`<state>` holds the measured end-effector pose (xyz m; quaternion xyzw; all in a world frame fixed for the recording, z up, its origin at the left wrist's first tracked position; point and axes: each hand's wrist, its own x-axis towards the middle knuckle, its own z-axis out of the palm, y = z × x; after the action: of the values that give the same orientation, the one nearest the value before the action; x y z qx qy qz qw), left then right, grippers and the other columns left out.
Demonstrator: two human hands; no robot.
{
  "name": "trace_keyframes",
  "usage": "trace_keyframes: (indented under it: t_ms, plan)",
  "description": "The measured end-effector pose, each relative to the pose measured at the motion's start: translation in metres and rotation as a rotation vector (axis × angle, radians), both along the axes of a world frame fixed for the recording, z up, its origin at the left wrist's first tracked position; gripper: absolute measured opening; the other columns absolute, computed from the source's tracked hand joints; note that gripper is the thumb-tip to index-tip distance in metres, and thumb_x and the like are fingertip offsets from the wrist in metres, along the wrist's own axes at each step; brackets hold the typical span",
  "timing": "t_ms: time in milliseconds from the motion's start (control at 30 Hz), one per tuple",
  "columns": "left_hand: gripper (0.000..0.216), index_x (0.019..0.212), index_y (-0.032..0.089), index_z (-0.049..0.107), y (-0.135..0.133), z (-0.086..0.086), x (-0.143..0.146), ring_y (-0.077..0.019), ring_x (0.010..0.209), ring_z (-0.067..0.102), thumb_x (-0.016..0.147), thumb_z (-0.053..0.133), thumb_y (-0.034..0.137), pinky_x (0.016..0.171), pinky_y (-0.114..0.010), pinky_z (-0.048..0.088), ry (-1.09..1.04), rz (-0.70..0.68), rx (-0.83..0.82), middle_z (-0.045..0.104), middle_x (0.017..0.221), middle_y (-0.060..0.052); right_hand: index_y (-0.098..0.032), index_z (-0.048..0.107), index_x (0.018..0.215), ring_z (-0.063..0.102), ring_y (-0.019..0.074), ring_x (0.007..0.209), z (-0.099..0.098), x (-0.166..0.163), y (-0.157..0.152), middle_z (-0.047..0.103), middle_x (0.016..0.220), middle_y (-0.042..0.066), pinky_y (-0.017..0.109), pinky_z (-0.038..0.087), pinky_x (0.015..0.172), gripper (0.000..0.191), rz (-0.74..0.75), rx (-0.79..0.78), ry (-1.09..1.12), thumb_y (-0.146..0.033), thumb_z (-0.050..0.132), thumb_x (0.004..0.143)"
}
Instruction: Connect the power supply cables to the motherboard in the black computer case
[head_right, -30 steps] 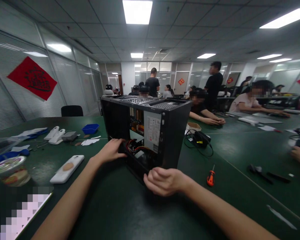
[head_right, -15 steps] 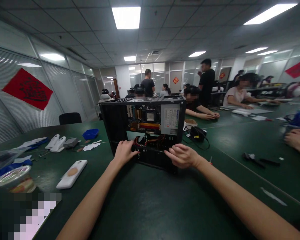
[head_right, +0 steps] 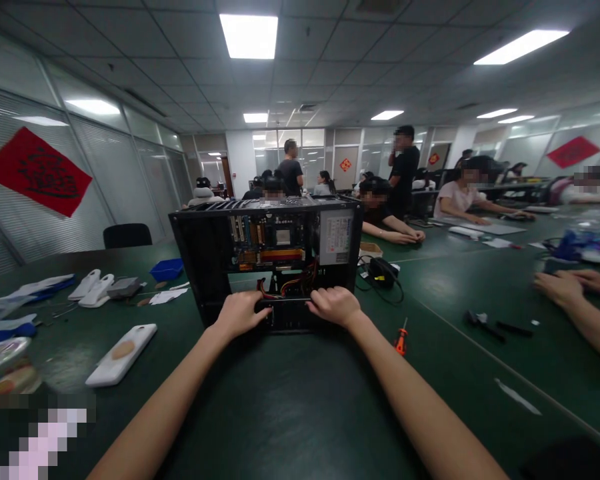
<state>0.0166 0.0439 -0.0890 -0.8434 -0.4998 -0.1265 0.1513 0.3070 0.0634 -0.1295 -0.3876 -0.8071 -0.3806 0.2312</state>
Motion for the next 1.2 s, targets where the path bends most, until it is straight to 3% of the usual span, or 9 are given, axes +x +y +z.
trace_keyframes:
  t_ms: [233, 567, 933, 1200]
  plan:
    - [0.051, 0.095, 0.015, 0.073, -0.001, 0.006, 0.009, -0.0339, 0.086, 0.070, 0.090, 0.051, 0.061, 0.071, -0.039, 0.052, 0.079, 0.125, -0.068, 0.072, 0.087, -0.017, -0.016, 0.063, 0.072, 0.049, 0.0133, 0.056, -0.004, -0.011, -0.009, 0.066, 0.064, 0.005, 0.032, 0.021, 0.062, 0.045, -0.030, 0.005, 0.093, -0.046, 0.044, 0.099]
    - [0.047, 0.092, 0.016, 0.073, -0.011, 0.019, 0.001, -0.0298, 0.079, 0.069, 0.093, 0.046, 0.055, 0.068, -0.036, 0.051, 0.125, -0.028, -0.129, 0.072, 0.087, -0.016, -0.017, 0.061, 0.067, 0.048, 0.0134, 0.057, -0.010, -0.012, -0.010, 0.063, 0.061, 0.004, 0.031, 0.021, 0.063, 0.046, 0.007, 0.033, 0.195, -0.048, 0.048, 0.098]
    - [0.055, 0.103, 0.016, 0.067, -0.016, -0.009, 0.005, -0.0306, 0.079, 0.071, 0.097, 0.035, 0.061, 0.065, -0.035, 0.049, 0.026, 0.054, 0.053, 0.073, 0.087, -0.013, -0.017, 0.059, 0.075, 0.051, 0.0175, 0.067, 0.002, -0.020, -0.031, 0.062, 0.071, 0.006, 0.032, 0.024, 0.067, 0.041, -0.124, -0.113, 0.204, -0.047, 0.047, 0.099]
    - [0.049, 0.104, 0.017, 0.066, -0.018, -0.015, 0.006, -0.0284, 0.082, 0.071, 0.099, 0.036, 0.055, 0.069, -0.034, 0.049, -0.029, 0.064, 0.079, 0.073, 0.090, -0.012, -0.016, 0.060, 0.083, 0.054, 0.0199, 0.076, 0.003, -0.025, -0.042, 0.065, 0.081, 0.007, 0.032, 0.026, 0.070, 0.037, -0.181, -0.216, 0.249, -0.047, 0.047, 0.099]
